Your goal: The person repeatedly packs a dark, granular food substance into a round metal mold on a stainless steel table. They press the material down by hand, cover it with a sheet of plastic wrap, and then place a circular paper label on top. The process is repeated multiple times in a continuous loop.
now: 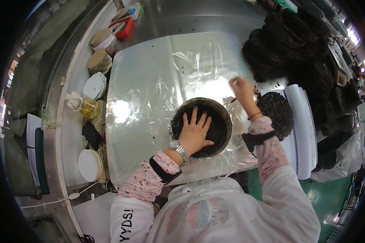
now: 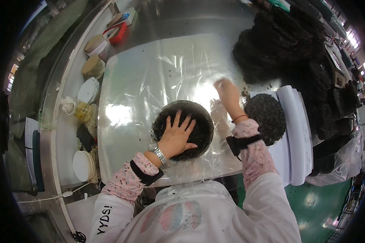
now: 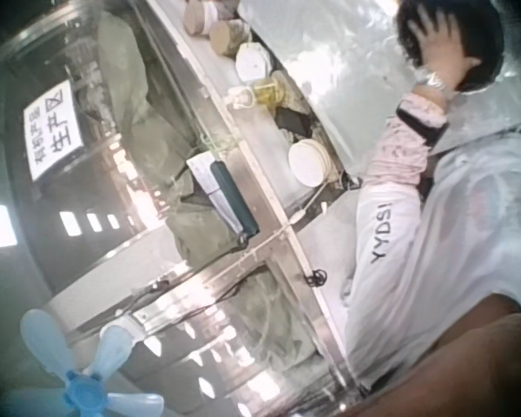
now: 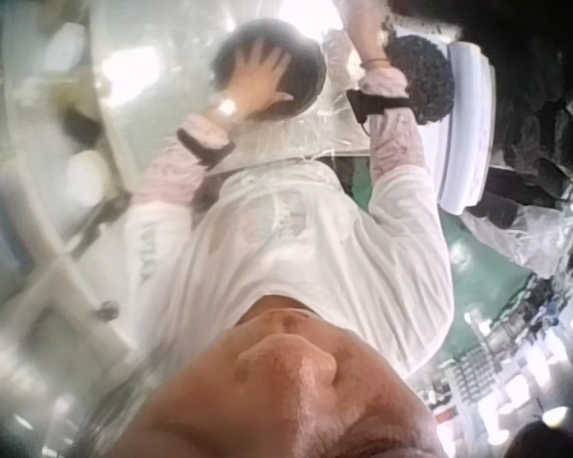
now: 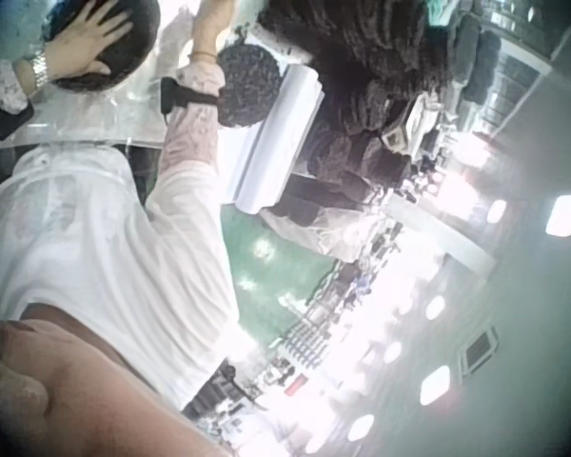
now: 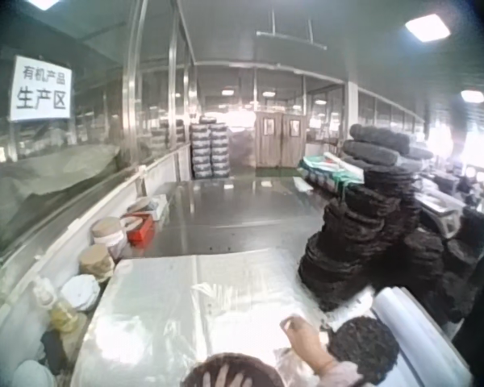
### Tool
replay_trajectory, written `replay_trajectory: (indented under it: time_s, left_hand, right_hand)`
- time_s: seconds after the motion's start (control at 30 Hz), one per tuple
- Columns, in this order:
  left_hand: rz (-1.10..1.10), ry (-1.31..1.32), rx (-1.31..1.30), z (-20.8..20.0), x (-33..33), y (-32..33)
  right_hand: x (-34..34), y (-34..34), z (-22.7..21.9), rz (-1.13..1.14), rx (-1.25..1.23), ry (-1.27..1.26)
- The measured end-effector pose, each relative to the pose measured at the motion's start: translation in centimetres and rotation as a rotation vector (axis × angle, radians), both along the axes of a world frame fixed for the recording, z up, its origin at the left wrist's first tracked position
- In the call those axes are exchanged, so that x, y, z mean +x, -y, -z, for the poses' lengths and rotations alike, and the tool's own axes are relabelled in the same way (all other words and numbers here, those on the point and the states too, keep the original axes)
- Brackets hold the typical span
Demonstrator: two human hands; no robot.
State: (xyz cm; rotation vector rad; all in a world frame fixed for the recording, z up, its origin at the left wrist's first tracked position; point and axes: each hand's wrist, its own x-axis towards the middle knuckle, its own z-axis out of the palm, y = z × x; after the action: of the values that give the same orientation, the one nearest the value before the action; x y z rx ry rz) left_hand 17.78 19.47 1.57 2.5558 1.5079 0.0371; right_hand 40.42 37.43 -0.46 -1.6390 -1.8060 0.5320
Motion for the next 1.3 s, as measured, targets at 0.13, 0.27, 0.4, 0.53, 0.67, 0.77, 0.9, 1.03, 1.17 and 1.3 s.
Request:
replay_trajectory:
  time_s: [0.13,0.27,0.4,0.53,0.67,0.77,0.9,1.03,1.17,1.3]
  left_hand:
    - [0.041,0.008,0.102,-1.1,-0.3,-1.0]
    - [0.0,0.566,0.384,-6.7,-4.1,-1.5]
    - [-0.443,0.781,-0.119,-2.5,-6.8,-4.0]
    - [-0.53,0.72,-0.121,-2.2,-6.9,-3.6]
    - [-0.502,0.774,-0.074,-1.7,-7.0,-3.7]
    - [-0.476,0.791,-0.071,-1.3,-6.5,-4.1]
    - [-0.485,0.828,-0.04,-1.8,-6.7,-3.5]
    - [-0.427,0.794,0.248,-3.7,-7.0,-2.4]
    - [-0.434,0.945,0.392,-8.4,-6.7,1.4]
    - [-0.467,1.041,0.407,-8.7,-7.0,7.2]
  right_hand:
    - [-2.2,1.9,-0.9,-0.039,0.614,0.445]
    - [-5.4,6.1,-10.8,-0.625,0.328,-0.338]
    - [-3.6,3.6,0.4,-0.43,-0.56,-0.545]
    - [-0.2,6.0,-3.6,-0.425,-0.222,-0.393]
    - [10.7,13.5,-6.9,-0.211,0.054,0.551]
    - [16.0,15.8,-1.9,0.002,-0.124,0.54]
    - [16.5,15.8,-2.0,-0.052,0.089,0.467]
    - [15.9,14.9,-5.2,0.052,0.369,0.454]
    - [9.5,16.8,-12.8,-0.218,0.606,0.473]
    - [1.5,20.3,-11.4,-0.768,0.566,0.454]
